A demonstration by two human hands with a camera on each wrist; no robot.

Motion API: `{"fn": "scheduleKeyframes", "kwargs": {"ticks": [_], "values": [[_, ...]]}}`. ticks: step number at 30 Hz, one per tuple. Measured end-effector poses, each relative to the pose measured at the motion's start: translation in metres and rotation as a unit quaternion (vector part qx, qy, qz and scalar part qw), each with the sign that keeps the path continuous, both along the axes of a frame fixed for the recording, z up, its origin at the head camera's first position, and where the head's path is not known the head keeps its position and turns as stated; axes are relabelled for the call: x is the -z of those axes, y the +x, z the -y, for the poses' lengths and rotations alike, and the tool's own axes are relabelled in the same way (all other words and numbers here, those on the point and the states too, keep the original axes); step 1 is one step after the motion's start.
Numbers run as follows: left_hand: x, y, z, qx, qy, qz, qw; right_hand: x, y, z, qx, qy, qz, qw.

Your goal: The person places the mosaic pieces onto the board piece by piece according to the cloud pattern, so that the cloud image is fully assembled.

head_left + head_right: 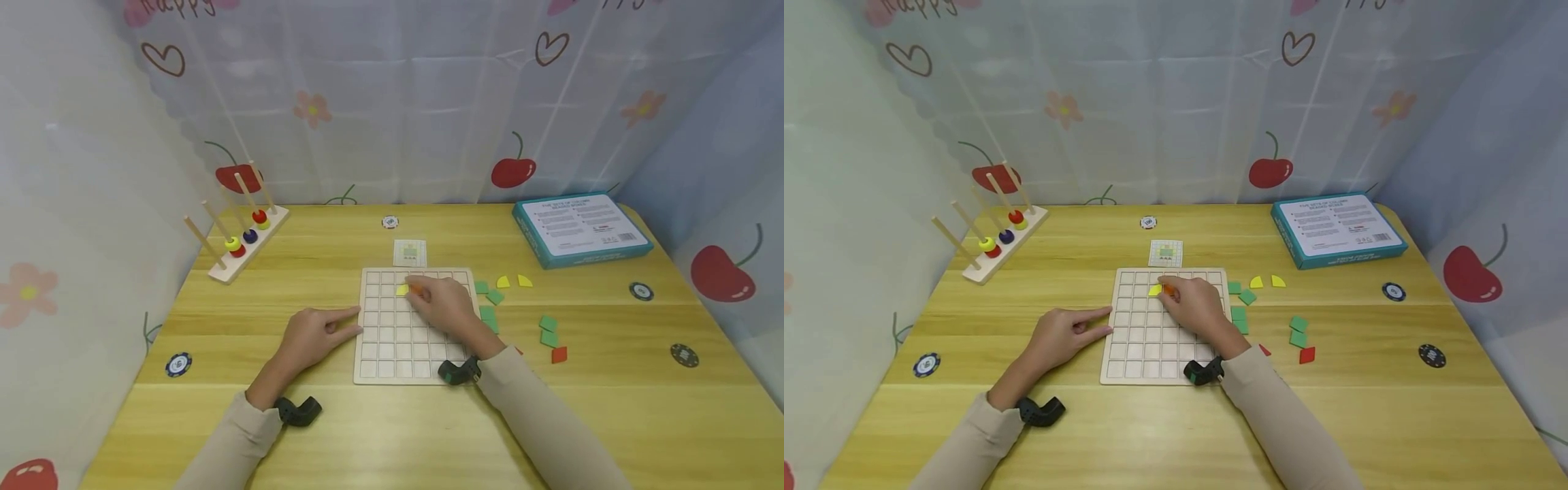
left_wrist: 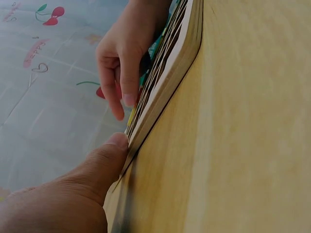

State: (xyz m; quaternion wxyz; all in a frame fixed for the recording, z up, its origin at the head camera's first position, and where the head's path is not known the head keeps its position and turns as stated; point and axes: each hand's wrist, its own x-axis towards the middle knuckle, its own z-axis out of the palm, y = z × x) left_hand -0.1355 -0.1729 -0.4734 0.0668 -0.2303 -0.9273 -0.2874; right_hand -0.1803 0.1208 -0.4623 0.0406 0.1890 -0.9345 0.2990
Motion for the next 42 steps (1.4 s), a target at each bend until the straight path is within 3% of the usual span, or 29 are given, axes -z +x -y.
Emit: {"fn": "scheduleKeyframes", "kwargs": {"ticks": [7,13,21,27,33,42], "values": [[-0.001,0.001,0.001,-0.004,0.002,0.006,1.0,-0.007,0.003,-0.015,0.01,-0.05,-0.006,0.999],[0.0,0.001,0.0,0.0,0.006,0.0,1.0,-0.016,0.008,-0.051,0.047,-0.042,0.002,0.998],[-0.001,0.0,0.0,-0.003,0.002,0.001,1.0,-0.014,0.009,-0.111,0.101,-0.042,-0.017,0.994],[-0.002,0.002,-0.001,-0.004,0.004,0.006,1.0,-0.012,0.002,-0.15,0.149,-0.016,0.026,0.988],[-0.002,0.001,-0.002,-0.004,0.002,0.005,1.0,-0.015,0.0,-0.17,0.146,0.012,0.054,0.988],[-0.002,0.001,-0.001,-0.002,0.006,0.004,1.0,-0.015,-0.001,-0.166,0.12,0.039,0.096,0.987]]}}
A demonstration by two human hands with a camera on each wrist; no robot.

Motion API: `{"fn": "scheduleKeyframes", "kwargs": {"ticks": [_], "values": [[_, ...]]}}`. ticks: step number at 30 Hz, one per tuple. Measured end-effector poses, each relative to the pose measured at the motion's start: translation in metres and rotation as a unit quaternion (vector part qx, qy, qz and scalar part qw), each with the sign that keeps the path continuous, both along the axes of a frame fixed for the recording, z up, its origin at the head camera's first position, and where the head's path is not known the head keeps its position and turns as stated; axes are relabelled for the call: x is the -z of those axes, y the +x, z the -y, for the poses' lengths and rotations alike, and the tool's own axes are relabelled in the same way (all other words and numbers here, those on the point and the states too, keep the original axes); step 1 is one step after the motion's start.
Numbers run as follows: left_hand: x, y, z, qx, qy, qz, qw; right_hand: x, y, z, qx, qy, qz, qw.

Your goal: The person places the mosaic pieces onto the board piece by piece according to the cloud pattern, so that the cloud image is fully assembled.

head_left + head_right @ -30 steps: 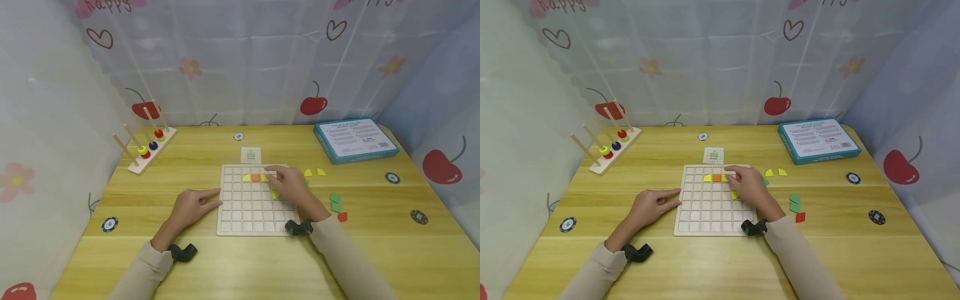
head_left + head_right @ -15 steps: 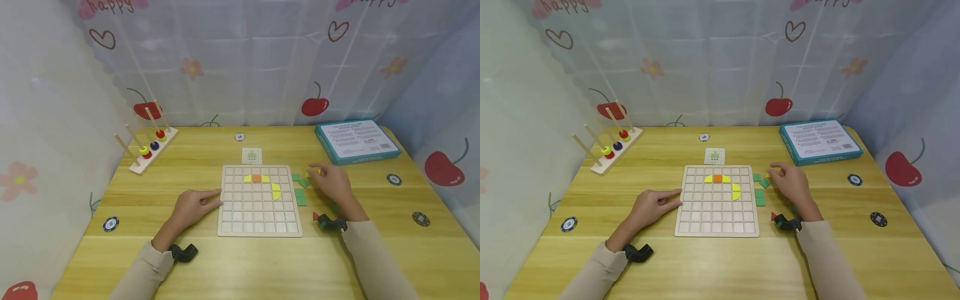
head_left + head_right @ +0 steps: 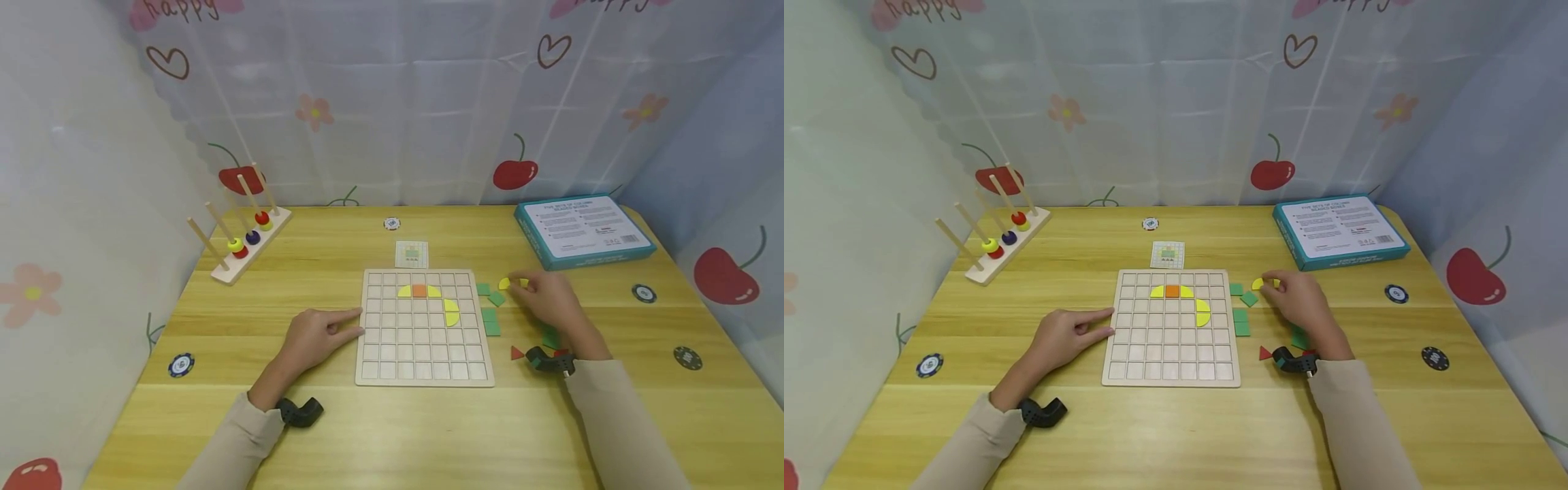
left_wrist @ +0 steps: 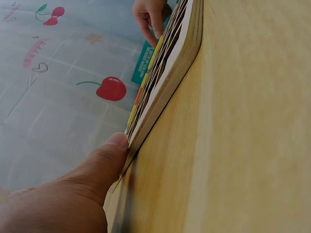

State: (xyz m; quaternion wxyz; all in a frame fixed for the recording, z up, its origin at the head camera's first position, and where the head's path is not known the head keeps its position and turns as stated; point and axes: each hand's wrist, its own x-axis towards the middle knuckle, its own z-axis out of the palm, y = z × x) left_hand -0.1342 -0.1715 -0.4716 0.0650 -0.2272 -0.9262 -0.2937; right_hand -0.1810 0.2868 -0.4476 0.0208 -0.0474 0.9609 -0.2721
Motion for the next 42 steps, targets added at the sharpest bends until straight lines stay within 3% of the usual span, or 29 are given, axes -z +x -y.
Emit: {"fn": "scheduleKeyframes", "kwargs": {"ticks": [12,27,34,42], "values": [[0.0,0.0,0.0,-0.003,-0.002,0.003,1.0,0.0,0.002,0.003,-0.019,0.027,-0.029,0.999],[0.0,0.001,-0.001,-0.006,-0.003,0.003,1.0,-0.006,0.004,0.012,-0.004,0.014,-0.037,0.999],[0.0,0.001,0.001,-0.014,-0.012,0.008,0.9998,-0.01,0.004,0.036,-0.023,-0.013,-0.059,0.998],[-0.001,0.001,0.0,-0.008,-0.004,0.004,1.0,-0.022,0.009,0.089,-0.062,-0.036,-0.057,0.996]]}}
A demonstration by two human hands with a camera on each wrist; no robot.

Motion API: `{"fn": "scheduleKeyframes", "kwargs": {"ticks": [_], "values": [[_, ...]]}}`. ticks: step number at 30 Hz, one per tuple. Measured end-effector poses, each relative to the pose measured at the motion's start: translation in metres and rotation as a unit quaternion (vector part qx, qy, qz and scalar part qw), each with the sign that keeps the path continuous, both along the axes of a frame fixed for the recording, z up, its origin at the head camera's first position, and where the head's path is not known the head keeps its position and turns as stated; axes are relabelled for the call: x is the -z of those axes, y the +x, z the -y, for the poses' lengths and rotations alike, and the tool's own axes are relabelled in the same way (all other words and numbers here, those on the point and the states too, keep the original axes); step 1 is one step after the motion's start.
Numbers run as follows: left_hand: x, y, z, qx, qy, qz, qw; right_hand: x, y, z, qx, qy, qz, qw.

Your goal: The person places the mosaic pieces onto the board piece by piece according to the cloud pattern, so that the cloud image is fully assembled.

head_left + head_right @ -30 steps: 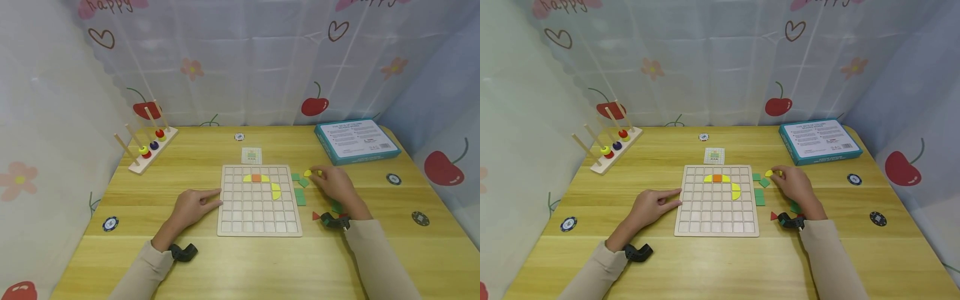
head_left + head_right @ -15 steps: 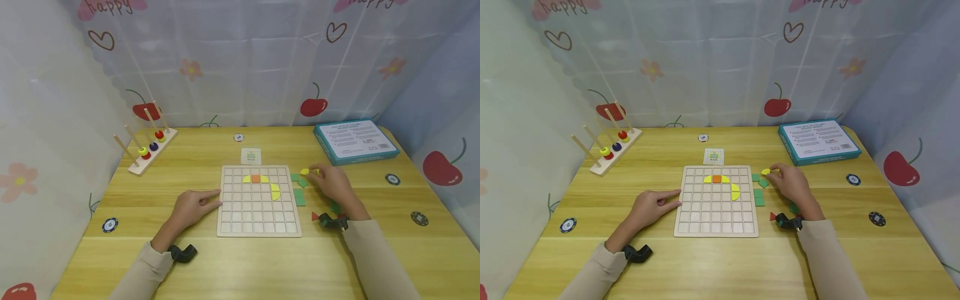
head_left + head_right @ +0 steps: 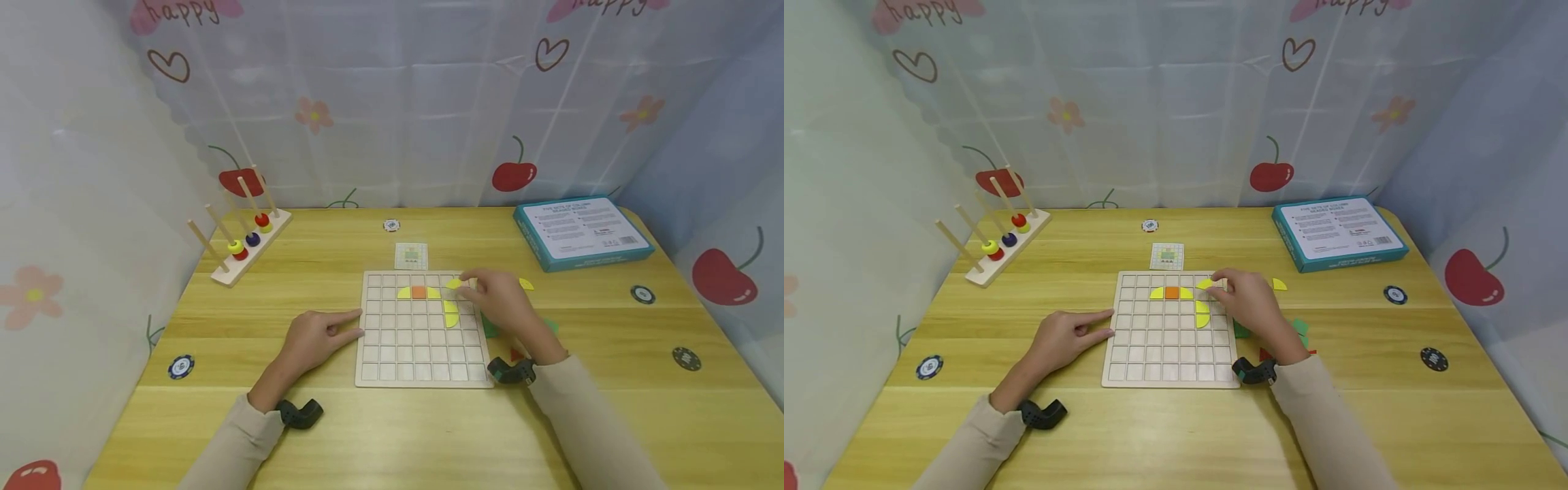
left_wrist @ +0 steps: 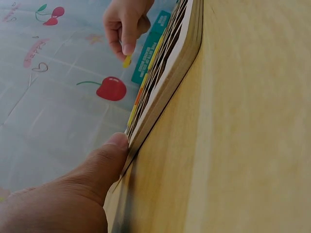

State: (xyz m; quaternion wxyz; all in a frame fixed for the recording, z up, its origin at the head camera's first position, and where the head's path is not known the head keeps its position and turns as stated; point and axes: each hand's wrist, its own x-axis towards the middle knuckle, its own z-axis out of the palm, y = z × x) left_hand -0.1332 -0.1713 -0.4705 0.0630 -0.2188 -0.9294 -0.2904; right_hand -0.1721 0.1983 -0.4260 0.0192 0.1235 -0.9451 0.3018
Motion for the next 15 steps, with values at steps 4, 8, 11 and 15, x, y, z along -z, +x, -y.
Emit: {"fn": "scheduleKeyframes", "kwargs": {"ticks": [4,8,11,15], "values": [[0.0,0.0,0.0,0.0,0.0,0.001,1.0,-0.003,0.002,0.029,-0.024,0.0,0.001,1.0],[0.001,0.0,0.0,0.001,-0.003,-0.003,1.0,-0.001,0.005,0.058,-0.049,-0.002,-0.002,0.999],[0.001,-0.001,0.0,0.0,-0.007,-0.005,1.0,0.002,0.008,0.075,-0.061,-0.004,0.004,0.998],[0.001,-0.001,0.0,0.001,-0.01,-0.005,0.9999,0.009,0.01,0.091,-0.062,-0.001,0.015,0.998]]}}
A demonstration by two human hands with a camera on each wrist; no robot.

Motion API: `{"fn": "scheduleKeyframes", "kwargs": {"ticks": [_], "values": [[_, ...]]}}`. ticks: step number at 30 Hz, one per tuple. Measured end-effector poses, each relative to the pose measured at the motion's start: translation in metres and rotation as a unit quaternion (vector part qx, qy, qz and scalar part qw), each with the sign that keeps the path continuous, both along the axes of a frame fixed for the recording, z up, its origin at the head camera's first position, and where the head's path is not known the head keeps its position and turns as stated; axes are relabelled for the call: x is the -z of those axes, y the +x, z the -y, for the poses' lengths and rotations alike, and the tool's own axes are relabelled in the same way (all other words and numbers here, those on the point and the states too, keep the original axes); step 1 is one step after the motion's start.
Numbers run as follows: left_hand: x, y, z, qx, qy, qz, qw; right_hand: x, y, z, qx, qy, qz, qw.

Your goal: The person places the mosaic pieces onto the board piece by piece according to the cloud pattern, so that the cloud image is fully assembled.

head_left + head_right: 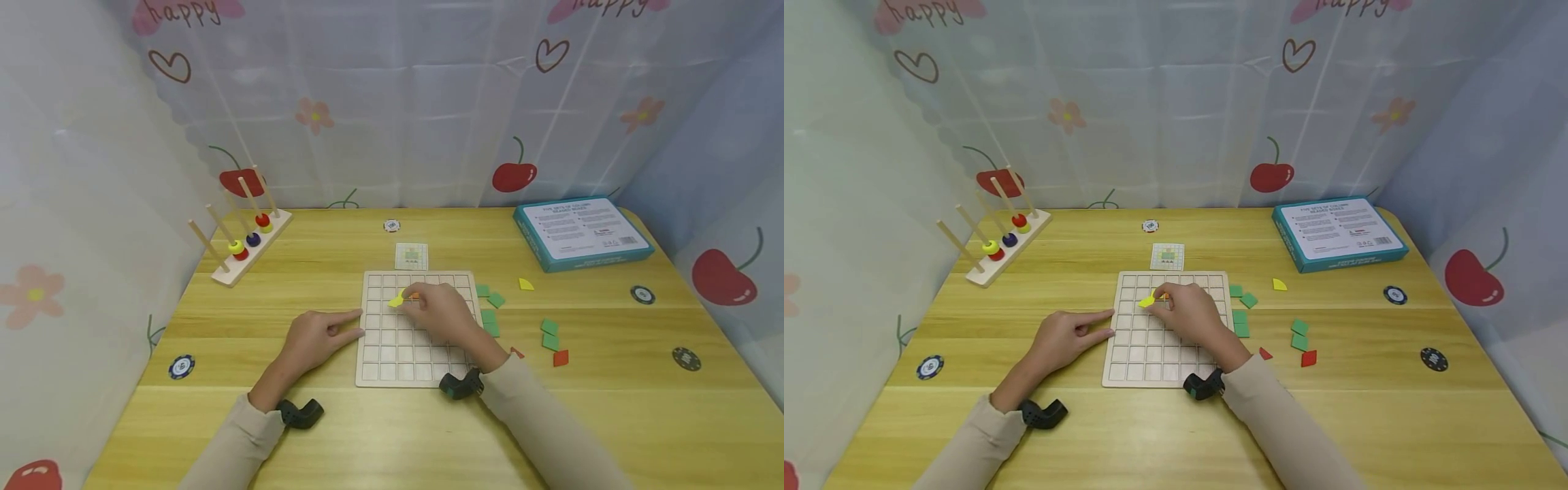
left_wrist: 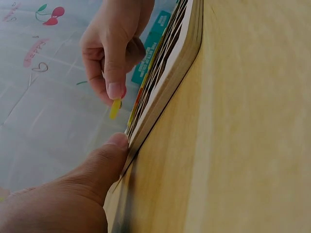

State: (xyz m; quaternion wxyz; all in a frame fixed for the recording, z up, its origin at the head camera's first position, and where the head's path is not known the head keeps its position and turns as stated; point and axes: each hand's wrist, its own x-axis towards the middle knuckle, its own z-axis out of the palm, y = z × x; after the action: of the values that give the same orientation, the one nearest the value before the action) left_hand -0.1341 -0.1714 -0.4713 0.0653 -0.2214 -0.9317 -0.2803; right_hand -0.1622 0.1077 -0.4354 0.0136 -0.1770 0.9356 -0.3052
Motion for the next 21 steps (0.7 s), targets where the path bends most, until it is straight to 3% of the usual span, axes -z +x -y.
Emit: {"fn": "scheduleKeyframes", "kwargs": {"ticks": [5,10,15,21], "values": [[0.0,0.0,0.0,0.003,0.0,0.002,1.0,0.011,0.0,0.011,0.005,0.005,-0.001,1.0],[-0.001,0.0,0.0,0.001,0.0,0.002,1.0,0.02,0.001,0.015,0.009,0.003,-0.031,0.999],[0.0,0.0,0.0,0.003,0.003,-0.006,1.0,0.025,0.003,0.015,0.006,-0.001,-0.062,0.998],[0.002,0.0,0.0,0.005,0.005,-0.013,0.9999,0.028,0.004,0.014,0.004,0.001,-0.07,0.998]]}}
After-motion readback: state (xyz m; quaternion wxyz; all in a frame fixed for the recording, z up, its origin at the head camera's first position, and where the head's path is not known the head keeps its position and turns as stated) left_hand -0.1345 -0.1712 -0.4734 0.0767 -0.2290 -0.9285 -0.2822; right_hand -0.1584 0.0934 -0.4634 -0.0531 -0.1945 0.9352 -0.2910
